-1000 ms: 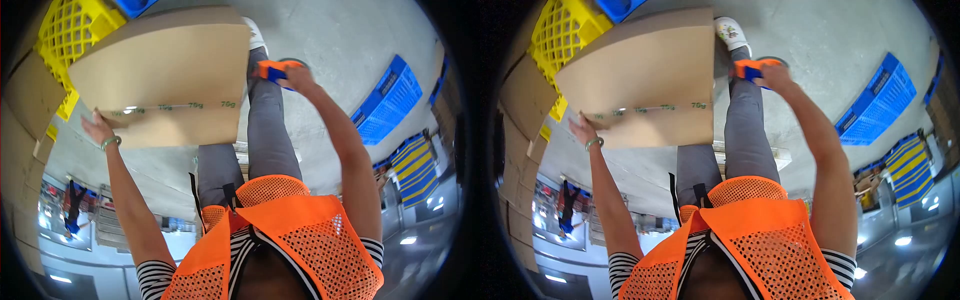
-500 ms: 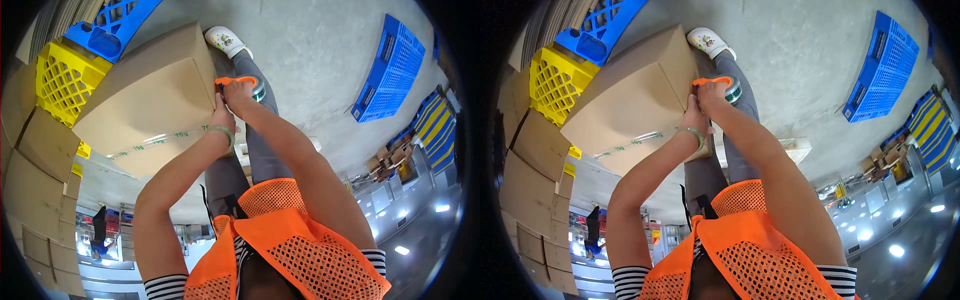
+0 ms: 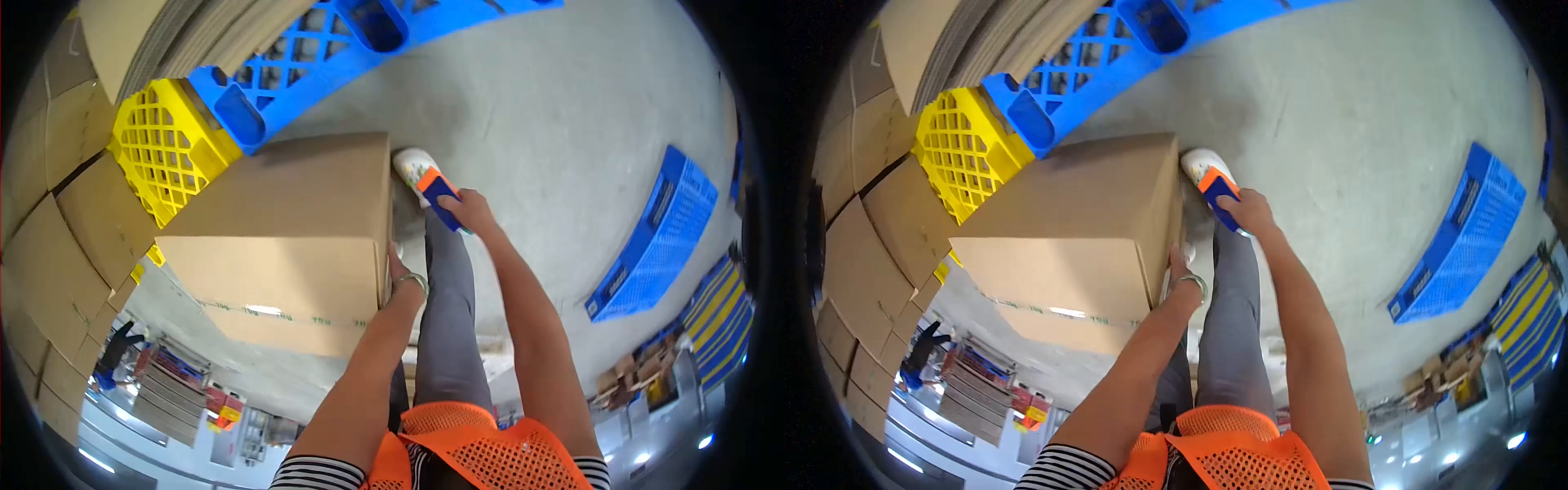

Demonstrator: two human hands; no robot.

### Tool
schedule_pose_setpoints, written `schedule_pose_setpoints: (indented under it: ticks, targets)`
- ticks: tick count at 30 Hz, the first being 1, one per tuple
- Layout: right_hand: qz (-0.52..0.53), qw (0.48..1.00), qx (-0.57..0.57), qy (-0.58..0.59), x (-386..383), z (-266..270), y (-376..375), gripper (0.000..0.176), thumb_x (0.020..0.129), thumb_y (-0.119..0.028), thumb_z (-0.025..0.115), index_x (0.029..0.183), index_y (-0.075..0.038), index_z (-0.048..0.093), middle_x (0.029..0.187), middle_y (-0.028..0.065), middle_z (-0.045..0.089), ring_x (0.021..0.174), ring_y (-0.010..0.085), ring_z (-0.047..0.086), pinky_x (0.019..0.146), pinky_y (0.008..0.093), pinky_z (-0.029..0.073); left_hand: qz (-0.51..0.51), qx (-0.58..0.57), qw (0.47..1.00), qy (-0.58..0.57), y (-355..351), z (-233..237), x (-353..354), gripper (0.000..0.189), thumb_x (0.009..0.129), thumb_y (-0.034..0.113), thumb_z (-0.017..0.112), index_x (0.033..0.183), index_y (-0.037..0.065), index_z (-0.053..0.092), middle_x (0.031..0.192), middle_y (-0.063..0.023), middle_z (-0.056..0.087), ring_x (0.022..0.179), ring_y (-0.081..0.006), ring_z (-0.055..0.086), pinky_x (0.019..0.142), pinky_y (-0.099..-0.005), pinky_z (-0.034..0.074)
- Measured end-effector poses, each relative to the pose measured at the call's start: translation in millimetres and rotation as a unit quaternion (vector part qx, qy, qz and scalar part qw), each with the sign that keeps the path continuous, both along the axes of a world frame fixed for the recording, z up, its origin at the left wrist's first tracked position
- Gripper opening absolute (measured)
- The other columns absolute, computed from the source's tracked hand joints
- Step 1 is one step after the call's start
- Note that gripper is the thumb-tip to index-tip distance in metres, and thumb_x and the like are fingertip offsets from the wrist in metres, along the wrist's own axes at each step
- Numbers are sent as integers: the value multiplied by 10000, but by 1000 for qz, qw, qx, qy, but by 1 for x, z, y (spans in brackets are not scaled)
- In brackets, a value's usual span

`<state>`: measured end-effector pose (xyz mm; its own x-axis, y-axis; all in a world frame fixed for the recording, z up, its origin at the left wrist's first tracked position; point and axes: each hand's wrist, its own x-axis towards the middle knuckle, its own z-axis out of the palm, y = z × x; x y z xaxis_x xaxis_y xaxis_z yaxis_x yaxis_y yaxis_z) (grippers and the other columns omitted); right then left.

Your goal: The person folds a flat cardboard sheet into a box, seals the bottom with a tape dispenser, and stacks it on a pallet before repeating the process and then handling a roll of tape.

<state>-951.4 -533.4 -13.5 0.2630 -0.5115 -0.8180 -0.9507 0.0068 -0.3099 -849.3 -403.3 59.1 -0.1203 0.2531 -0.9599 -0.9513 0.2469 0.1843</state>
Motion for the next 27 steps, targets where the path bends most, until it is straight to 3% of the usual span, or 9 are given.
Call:
schedule_pose_setpoints:
  ticks: [2, 3, 4, 8, 12, 16, 20, 22, 27]
  targets:
    - [-191, 959, 182, -99, -9, -14, -22, 561, 820, -494, 636, 1005, 34, 684, 869, 87, 695, 750, 166, 643, 683, 348, 505, 111, -22, 993, 15, -12, 2, -9, 626, 951, 483, 410, 1503, 206, 307, 1557, -61, 284, 1454, -288, 199, 1163, -496, 142]
    - [-295, 907, 256, -159, 12, 4, -44, 521, 858, -469, 639, 1025, 23, 679, 891, 52, 666, 793, 114, 587, 730, 297, 484, 265, -195, 944, 18, -2, 5, -21, 603, 931, 413, 490, 1454, 143, 359, 1480, -106, 372, 1416, -288, 267, 1153, -511, 170]
    - [-319, 880, 291, -197, 32, 7, -61, 520, 869, -465, 638, 1068, 14, 665, 924, 50, 665, 824, 114, 587, 755, 290, 476, 394, -352, 846, 68, 8, 9, -33, 583, 911, 343, 570, 1406, 80, 410, 1403, -151, 461, 1378, -288, 334, 1143, -527, 198]
    - [-376, 801, 348, -309, 127, -15, -114, 533, 885, -478, 637, 1149, -15, 618, 984, 40, 662, 860, 128, 610, 806, 286, 480, 620, -445, 574, 297, -50, 148, 42, 520, 878, 251, 604, 1338, 30, 507, 1325, -190, 535, 1301, -309, 459, 1120, -514, 284]
    - [-428, 707, 421, -375, 207, -64, -149, 455, 864, -416, 684, 1115, -47, 594, 971, 59, 658, 796, 162, 639, 667, 318, 556, 612, -672, 414, -50, 24, 213, 112, 397, 910, 66, 497, 1286, -58, 537, 1284, -239, 560, 1248, -385, 496, 1109, -527, 294]
    - [-447, 732, 368, -360, 246, -105, -170, 405, 861, -367, 702, 1110, -65, 596, 981, 55, 669, 811, 185, 653, 714, 341, 570, 664, -601, 207, -394, 142, 206, 165, 508, 1020, 255, 424, 1421, -49, 357, 1472, -179, 376, 1354, -271, 359, 1137, -405, 248]
    - [-445, 746, 345, -355, 247, -133, -184, 449, 863, -386, 699, 1152, -58, 597, 1044, 85, 667, 863, 183, 648, 801, 363, 553, 703, -517, 43, -486, 237, 174, 150, 564, 1009, 320, 462, 1448, -8, 327, 1451, -153, 400, 1312, -252, 400, 1107, -368, 282]
    - [-465, 794, 248, -303, 242, -131, -187, 561, 843, -458, 700, 1185, -28, 587, 1100, 117, 653, 920, 225, 639, 802, 405, 556, 758, -383, -117, -515, 234, 161, 135, 593, 1000, 378, 469, 1464, 41, 319, 1428, -123, 417, 1258, -231, 441, 1057, -345, 342]
    - [-372, 908, 118, -149, 247, -122, -204, 716, 820, -520, 705, 1296, -17, 525, 1292, 150, 562, 1137, 352, 561, 932, 631, 425, 828, -344, -173, -408, 255, 120, 99, 616, 999, 458, 440, 1469, 80, 314, 1421, -79, 419, 1243, -216, 448, 999, -339, 409]
